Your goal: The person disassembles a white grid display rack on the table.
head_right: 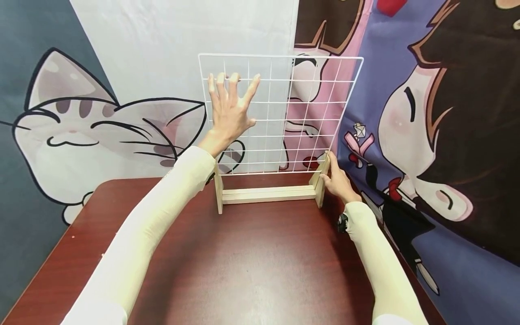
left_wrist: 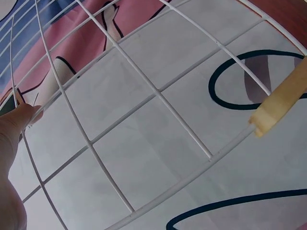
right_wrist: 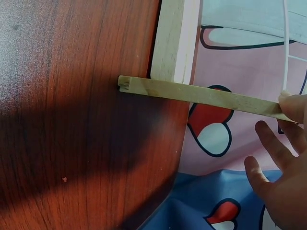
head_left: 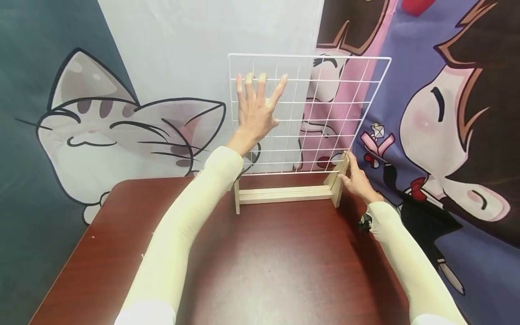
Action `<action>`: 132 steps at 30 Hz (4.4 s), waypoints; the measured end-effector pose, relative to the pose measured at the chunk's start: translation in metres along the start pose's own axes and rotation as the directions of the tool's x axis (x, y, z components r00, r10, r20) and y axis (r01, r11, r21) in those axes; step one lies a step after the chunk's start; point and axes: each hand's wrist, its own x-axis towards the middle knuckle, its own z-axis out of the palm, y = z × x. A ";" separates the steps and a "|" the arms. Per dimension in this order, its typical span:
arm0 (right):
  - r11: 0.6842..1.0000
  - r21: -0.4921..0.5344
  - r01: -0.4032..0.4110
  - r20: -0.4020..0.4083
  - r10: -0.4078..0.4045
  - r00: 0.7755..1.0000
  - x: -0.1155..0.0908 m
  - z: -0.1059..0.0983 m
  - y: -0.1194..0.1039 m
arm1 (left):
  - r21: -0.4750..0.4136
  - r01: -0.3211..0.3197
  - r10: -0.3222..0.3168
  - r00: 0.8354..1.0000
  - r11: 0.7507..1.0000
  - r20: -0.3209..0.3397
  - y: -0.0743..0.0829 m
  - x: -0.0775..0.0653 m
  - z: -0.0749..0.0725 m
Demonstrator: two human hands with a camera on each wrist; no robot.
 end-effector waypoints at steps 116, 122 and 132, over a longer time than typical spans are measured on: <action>0.999 -0.035 0.042 -0.030 -0.043 0.999 -0.006 -0.004 0.000 | -0.167 0.249 -0.146 0.872 0.954 0.468 -0.139 -0.066 -0.100; 0.999 -0.021 0.043 -0.035 -0.044 0.998 -0.005 -0.003 0.000 | -0.171 0.258 -0.153 0.873 0.951 0.463 -0.156 -0.089 -0.097; 1.000 -0.010 0.018 -0.020 -0.018 1.000 -0.004 -0.003 -0.002 | -0.177 0.250 -0.133 0.858 0.952 0.496 -0.180 -0.121 -0.095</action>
